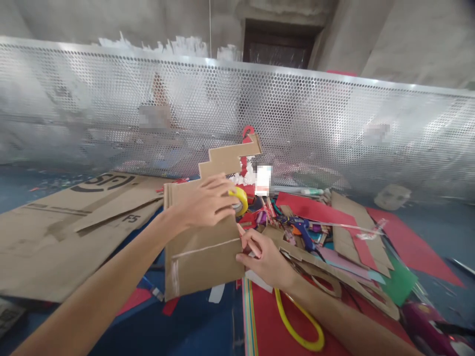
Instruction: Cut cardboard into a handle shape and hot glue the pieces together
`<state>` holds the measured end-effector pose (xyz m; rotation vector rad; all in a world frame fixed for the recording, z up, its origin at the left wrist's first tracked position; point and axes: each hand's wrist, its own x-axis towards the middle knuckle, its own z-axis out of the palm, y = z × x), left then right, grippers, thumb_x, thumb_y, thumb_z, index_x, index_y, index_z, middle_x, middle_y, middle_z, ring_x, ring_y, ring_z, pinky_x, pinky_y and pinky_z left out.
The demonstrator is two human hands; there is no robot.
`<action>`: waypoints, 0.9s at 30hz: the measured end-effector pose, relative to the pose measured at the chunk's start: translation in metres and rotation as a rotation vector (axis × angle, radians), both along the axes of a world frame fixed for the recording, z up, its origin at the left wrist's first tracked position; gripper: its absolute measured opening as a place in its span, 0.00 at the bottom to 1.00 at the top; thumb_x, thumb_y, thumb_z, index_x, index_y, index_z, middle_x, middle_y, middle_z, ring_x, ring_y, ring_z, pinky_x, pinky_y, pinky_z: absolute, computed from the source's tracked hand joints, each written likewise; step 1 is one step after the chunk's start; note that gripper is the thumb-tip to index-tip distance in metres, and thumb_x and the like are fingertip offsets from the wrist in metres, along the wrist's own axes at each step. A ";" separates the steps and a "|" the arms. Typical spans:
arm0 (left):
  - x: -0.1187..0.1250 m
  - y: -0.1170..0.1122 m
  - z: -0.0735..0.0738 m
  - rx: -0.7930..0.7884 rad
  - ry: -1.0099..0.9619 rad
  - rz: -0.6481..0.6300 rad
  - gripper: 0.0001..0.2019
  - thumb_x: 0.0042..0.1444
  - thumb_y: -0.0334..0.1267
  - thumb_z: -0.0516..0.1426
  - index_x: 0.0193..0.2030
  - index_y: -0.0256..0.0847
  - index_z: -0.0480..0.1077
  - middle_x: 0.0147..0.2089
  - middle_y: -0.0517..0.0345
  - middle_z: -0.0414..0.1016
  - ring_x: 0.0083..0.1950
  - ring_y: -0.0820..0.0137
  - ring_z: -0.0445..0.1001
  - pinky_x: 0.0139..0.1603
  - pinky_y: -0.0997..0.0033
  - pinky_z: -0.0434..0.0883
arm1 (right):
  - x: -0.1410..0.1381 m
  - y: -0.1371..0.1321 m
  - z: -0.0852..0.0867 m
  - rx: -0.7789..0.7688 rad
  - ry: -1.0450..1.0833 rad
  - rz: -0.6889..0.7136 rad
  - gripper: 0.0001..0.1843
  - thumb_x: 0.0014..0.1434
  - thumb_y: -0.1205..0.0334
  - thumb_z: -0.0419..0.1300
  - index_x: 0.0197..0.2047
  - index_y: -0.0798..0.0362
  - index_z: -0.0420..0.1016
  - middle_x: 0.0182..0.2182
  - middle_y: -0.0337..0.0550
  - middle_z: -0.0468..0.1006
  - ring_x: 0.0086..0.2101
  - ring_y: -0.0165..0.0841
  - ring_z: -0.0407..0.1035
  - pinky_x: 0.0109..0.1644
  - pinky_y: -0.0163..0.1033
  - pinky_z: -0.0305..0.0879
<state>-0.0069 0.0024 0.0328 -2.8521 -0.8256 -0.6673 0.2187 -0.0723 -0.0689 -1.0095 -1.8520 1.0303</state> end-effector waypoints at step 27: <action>-0.042 0.050 -0.116 -1.080 -1.277 0.316 0.24 0.42 0.45 0.73 0.45 0.39 0.77 0.46 0.48 0.84 0.42 0.55 0.83 0.41 0.59 0.81 | 0.048 0.027 0.040 0.121 -0.013 -0.041 0.12 0.70 0.55 0.53 0.51 0.47 0.74 0.42 0.45 0.82 0.42 0.37 0.78 0.47 0.42 0.72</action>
